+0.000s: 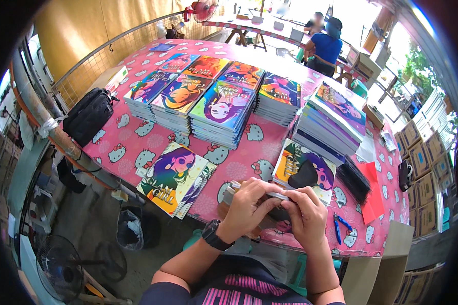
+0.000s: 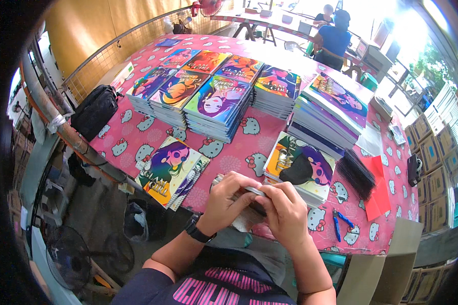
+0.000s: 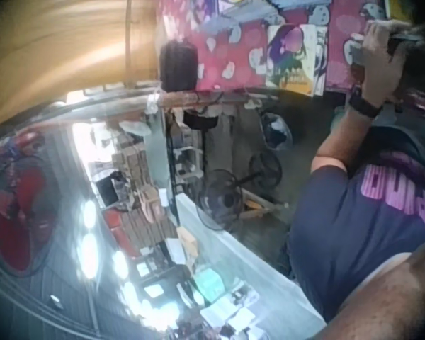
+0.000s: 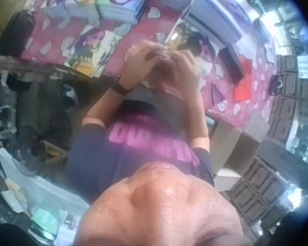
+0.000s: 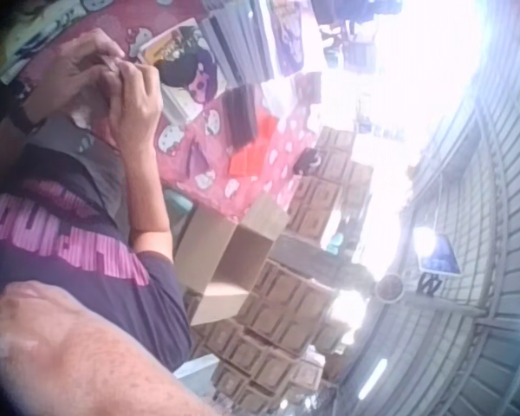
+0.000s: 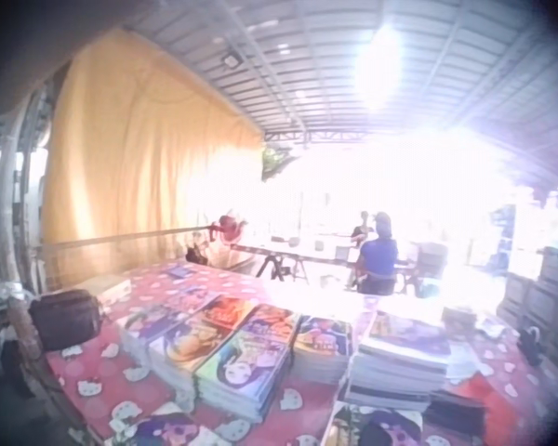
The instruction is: The person uses a handheld tool to crimp the ends of spiral bindings on notebooks, flipping through pages to ensure alignment before stacking them on the table.
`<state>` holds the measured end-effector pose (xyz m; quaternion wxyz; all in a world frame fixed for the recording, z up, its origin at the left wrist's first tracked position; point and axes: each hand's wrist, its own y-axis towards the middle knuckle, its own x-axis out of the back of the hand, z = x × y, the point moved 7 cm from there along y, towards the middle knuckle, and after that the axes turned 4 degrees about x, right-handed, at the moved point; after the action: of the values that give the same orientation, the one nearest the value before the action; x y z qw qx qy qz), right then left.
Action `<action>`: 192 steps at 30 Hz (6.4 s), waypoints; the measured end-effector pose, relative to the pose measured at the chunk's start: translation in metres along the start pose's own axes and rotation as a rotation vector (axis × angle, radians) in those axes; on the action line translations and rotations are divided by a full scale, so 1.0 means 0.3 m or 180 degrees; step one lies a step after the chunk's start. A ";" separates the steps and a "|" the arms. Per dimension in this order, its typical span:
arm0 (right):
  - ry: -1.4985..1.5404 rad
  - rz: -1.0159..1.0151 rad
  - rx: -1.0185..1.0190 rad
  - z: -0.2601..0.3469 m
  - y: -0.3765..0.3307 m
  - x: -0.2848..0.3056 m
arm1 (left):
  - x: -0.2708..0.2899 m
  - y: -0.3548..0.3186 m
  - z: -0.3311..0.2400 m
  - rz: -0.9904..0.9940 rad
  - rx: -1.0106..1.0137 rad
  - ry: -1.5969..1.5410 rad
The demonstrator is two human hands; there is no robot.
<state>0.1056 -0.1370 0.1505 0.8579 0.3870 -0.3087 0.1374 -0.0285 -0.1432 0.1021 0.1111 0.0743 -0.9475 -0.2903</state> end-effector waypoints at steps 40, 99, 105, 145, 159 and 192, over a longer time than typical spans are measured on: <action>-0.0275 0.0420 -0.1766 -0.550 -0.614 0.001 | -0.242 0.398 0.623 0.1941 0.1465 0.1495; 0.0832 -0.0029 -0.1512 -0.214 -0.297 0.093 | -0.228 -0.124 0.037 0.1106 -0.0025 0.2178; 0.0683 -0.0021 -0.1231 -0.222 -0.296 0.056 | -0.242 -0.118 0.021 0.0662 -0.0287 0.2134; 0.2533 0.0702 -0.2105 -0.454 -0.424 0.015 | -0.166 -0.050 -0.012 0.1341 -0.0478 0.1360; 0.0734 0.1356 -0.1663 -0.333 -0.215 -0.005 | -0.074 -0.050 0.053 0.1177 -0.0260 0.1538; 0.1768 0.1612 -0.1022 -0.312 -0.100 -0.134 | 0.196 -0.045 0.223 -0.0399 0.0702 0.0977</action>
<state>0.1285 -0.0867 0.0598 0.8972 0.1081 -0.1683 0.3937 -0.1010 -0.1306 0.0503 0.2271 0.1883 -0.9391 -0.1764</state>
